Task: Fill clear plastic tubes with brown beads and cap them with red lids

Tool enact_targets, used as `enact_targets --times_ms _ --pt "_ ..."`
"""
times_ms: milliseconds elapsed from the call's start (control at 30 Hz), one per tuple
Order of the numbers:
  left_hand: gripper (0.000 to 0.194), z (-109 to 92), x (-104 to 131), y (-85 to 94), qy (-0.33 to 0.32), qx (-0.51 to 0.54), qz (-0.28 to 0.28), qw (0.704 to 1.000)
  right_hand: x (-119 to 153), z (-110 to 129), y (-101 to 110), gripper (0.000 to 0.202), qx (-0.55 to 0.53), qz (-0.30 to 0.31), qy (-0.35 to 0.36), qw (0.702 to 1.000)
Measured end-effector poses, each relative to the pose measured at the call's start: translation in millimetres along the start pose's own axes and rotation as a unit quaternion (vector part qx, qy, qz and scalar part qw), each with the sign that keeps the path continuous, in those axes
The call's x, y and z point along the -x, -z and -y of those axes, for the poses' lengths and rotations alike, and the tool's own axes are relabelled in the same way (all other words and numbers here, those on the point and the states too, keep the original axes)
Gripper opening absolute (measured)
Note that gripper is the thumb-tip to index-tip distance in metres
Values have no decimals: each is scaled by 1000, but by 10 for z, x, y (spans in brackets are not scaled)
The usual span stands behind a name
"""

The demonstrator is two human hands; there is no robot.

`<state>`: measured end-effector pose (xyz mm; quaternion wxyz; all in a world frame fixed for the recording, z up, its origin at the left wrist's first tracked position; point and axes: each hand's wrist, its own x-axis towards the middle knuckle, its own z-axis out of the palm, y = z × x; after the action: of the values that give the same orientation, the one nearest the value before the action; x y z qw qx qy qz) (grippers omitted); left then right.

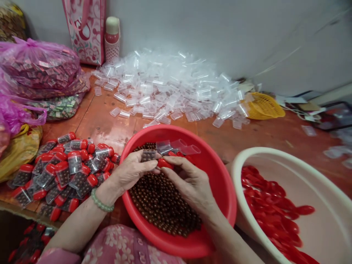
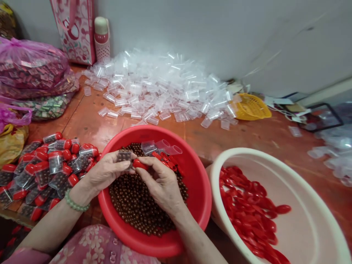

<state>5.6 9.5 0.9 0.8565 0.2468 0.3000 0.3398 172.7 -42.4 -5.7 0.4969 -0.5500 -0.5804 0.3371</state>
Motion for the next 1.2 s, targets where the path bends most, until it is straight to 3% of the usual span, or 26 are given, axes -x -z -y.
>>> enact_targets --times_ms 133,300,467,767,1200 --pt "40 21 17 15 6 -48 27 998 -140 108 126 20 -38 -36 -39 998" --pt "38 19 0 22 12 -87 65 994 -323 281 82 19 -44 29 7 999" --pt "37 10 4 28 35 -118 80 989 -430 335 4 16 -10 85 1 996" --pt "36 -23 12 -1 60 -137 73 986 -475 291 114 18 6 116 -19 993" --pt "35 -29 -10 5 60 -144 77 985 -434 234 56 18 -24 72 -18 997"
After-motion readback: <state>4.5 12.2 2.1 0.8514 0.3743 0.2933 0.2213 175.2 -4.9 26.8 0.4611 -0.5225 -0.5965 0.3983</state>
